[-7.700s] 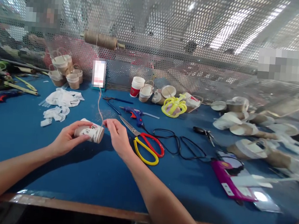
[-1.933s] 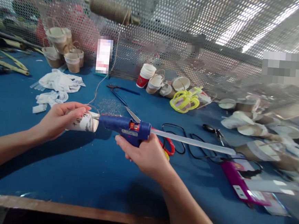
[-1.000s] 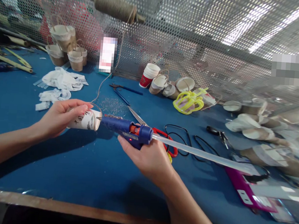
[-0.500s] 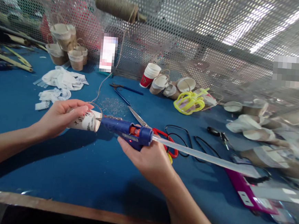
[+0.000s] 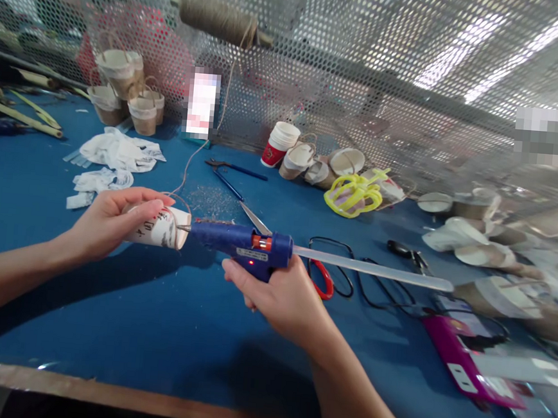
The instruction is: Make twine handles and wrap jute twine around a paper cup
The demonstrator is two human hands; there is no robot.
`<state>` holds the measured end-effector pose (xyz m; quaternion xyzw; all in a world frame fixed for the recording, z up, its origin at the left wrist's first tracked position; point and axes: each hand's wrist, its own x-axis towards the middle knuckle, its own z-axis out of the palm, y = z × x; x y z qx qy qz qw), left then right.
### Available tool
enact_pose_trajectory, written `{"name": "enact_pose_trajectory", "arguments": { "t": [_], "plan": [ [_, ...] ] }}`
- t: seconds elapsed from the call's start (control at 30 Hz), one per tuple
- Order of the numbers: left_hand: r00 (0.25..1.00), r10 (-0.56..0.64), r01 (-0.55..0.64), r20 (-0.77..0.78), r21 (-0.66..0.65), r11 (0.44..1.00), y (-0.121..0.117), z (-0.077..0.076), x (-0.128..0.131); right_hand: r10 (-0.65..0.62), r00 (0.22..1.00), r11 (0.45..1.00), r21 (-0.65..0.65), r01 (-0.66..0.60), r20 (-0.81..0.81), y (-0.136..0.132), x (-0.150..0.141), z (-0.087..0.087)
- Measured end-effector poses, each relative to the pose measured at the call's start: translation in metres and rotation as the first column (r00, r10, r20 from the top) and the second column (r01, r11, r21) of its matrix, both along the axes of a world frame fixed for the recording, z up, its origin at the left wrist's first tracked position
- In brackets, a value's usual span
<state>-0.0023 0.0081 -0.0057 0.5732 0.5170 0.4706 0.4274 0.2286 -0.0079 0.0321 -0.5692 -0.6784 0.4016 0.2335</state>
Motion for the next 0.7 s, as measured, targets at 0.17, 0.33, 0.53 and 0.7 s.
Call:
{"name": "enact_pose_trajectory", "arguments": {
  "t": [0.17, 0.33, 0.53, 0.7],
  "plan": [
    [1.0, -0.018, 0.018, -0.009, 0.034, 0.999, -0.0023, 0.0017, 0.0005, 0.056, 0.998, 0.998, 0.021, -0.056, 0.003, 0.0034, 0.0032, -0.0022],
    [0.999, -0.03, 0.03, -0.016, 0.04, 0.999, -0.0046, 0.0027, 0.0025, 0.078, 0.997, 0.995, 0.056, -0.078, 0.002, 0.0051, 0.0059, -0.0059],
    [0.999, -0.014, 0.017, -0.048, 0.067, 0.998, -0.0031, 0.004, 0.0006, 0.076, 0.997, 0.997, 0.025, -0.076, -0.007, 0.0015, 0.002, 0.0011],
    [1.0, -0.02, 0.02, 0.008, 0.026, 0.999, -0.0019, 0.003, 0.0002, 0.053, 0.998, 0.998, 0.029, -0.052, -0.024, 0.0012, 0.0005, 0.0027]
  ]
}}
